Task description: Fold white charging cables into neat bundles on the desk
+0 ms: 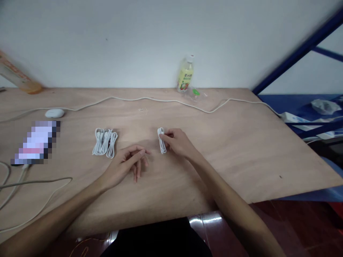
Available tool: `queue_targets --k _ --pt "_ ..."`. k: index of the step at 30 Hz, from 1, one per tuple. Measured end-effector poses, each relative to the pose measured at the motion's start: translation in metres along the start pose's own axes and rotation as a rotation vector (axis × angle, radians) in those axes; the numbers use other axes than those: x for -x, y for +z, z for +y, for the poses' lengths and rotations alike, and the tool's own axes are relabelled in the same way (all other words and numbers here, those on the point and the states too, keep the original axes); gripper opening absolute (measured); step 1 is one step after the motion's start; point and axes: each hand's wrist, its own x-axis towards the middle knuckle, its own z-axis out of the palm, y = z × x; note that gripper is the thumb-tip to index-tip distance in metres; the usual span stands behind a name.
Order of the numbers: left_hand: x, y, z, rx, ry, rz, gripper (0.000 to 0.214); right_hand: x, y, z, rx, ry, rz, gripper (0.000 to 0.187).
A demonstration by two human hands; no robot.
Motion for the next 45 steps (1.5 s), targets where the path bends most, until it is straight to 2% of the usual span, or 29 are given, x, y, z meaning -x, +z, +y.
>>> queue_targets --k 2,4,9,12,15,20,25,29,33,35,38,41,45 --pt "-0.001 0.000 0.000 0.017 0.018 0.026 0.036 0.005 0.002 -0.002 -0.223 -0.027 -0.161 0.045" --pt "-0.002 0.000 0.001 0.050 0.027 0.036 0.038 0.010 0.005 -0.005 -0.332 -0.027 -0.236 0.048" --pt "-0.005 0.001 0.001 0.117 0.012 -0.034 0.039 0.017 0.018 -0.007 -0.428 -0.025 -0.299 0.052" --pt "-0.005 0.000 0.001 0.140 -0.007 0.003 0.035 0.019 0.025 -0.007 -0.446 -0.036 -0.298 0.052" --pt "-0.005 0.001 0.003 0.152 -0.008 0.057 0.036 0.022 0.029 -0.008 -0.424 -0.058 -0.251 0.047" --pt "-0.005 0.004 0.005 0.128 0.004 0.095 0.043 0.028 0.036 -0.009 -0.347 -0.112 -0.102 0.043" --pt "-0.004 0.006 -0.002 0.092 0.046 0.074 0.045 0.040 0.045 -0.012 -0.038 -0.171 0.130 0.027" --pt "-0.002 0.006 -0.004 0.059 0.052 0.049 0.043 0.045 0.049 -0.014 0.119 -0.209 0.214 0.015" --pt "-0.001 0.007 -0.001 0.051 0.034 0.035 0.041 0.034 0.037 -0.014 0.254 -0.189 0.301 0.003" --pt "0.000 0.007 0.001 0.054 0.039 0.045 0.040 0.024 0.025 -0.015 0.335 -0.129 0.380 0.004" --pt "0.001 0.007 0.002 0.053 0.052 0.051 0.040 0.010 0.008 -0.015 0.463 -0.007 0.431 0.010" --pt "0.001 0.006 0.003 0.053 0.054 0.049 0.041 0.004 0.001 -0.013 0.545 0.048 0.400 0.015" --pt "0.001 0.005 0.004 0.066 0.053 0.045 0.041 0.001 -0.001 -0.008 0.589 0.028 0.375 0.016"
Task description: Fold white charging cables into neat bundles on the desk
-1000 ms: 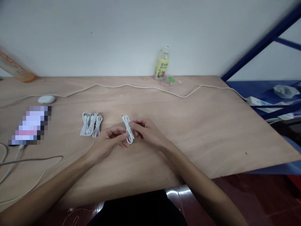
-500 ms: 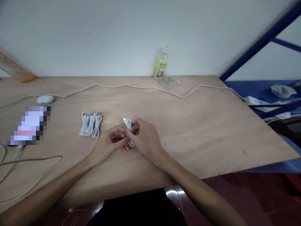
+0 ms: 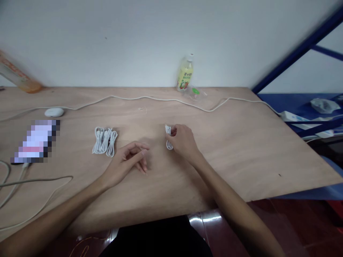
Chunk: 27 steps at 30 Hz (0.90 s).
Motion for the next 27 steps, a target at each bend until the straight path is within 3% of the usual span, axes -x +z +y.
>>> queue_targets --k 4,12,19,27 --pt "-0.001 -0.001 0.001 0.013 -0.008 0.009 0.041 0.000 0.001 0.006 -0.027 0.026 -0.021 0.005" --pt "0.000 0.000 0.001 0.005 -0.015 0.011 0.038 0.010 0.005 0.004 0.043 0.050 0.014 0.014" --pt "-0.001 0.000 0.000 -0.009 -0.013 0.023 0.037 0.013 0.005 -0.003 -0.019 0.060 -0.027 0.005" --pt "0.000 0.000 0.000 -0.004 -0.021 0.010 0.038 0.009 0.003 -0.001 -0.001 0.083 0.012 0.007"
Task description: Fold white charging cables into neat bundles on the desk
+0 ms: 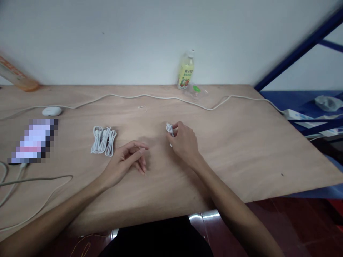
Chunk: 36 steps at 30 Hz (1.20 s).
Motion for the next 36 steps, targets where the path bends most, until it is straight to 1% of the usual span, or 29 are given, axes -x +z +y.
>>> queue_targets --k 6,9,13,17,24,27,30,36 --pt "0.000 0.000 0.002 -0.004 -0.003 -0.007 0.037 -0.001 0.001 0.005 0.069 -0.011 0.026 0.009" --pt "0.000 0.000 0.001 -0.007 0.001 -0.001 0.035 -0.002 0.003 0.007 0.059 -0.031 0.062 0.007" --pt "-0.001 0.000 0.000 -0.011 -0.005 0.002 0.036 -0.003 0.007 0.009 0.025 -0.024 0.058 0.009" --pt "0.000 0.000 0.001 -0.008 -0.006 0.003 0.037 -0.001 0.011 0.006 0.003 -0.030 0.073 0.013" --pt "0.001 0.000 0.001 -0.020 -0.007 0.006 0.037 0.009 0.017 -0.005 -0.008 -0.036 0.064 0.008" --pt "0.001 0.000 0.001 -0.018 -0.004 0.004 0.038 0.013 0.019 -0.007 -0.021 -0.066 0.064 0.013" --pt "0.001 0.000 0.001 -0.021 0.000 0.006 0.038 0.015 0.020 -0.007 -0.005 -0.061 0.043 0.018" --pt "0.001 0.000 0.000 -0.023 -0.001 0.000 0.035 0.014 0.022 -0.006 0.005 -0.092 0.053 0.010"
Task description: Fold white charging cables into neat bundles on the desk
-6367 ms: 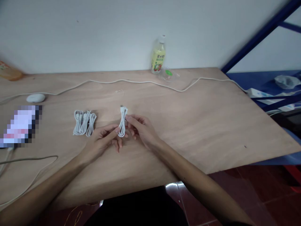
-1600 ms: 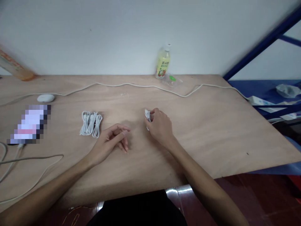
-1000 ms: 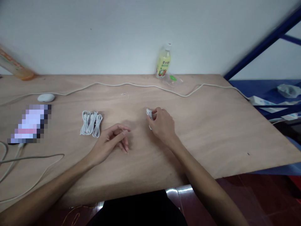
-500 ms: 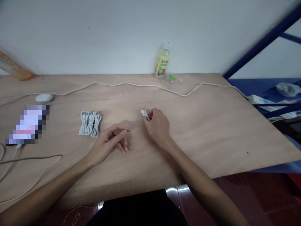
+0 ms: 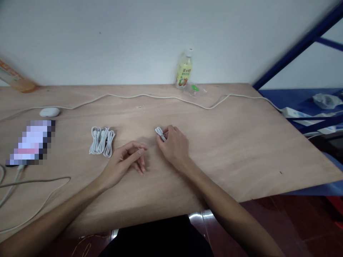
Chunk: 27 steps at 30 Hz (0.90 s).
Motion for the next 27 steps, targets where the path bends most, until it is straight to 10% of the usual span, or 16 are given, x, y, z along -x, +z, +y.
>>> queue_targets --k 27 --pt "-0.001 0.000 0.001 0.002 -0.006 0.000 0.037 -0.005 -0.009 0.010 0.057 0.166 0.033 0.011"
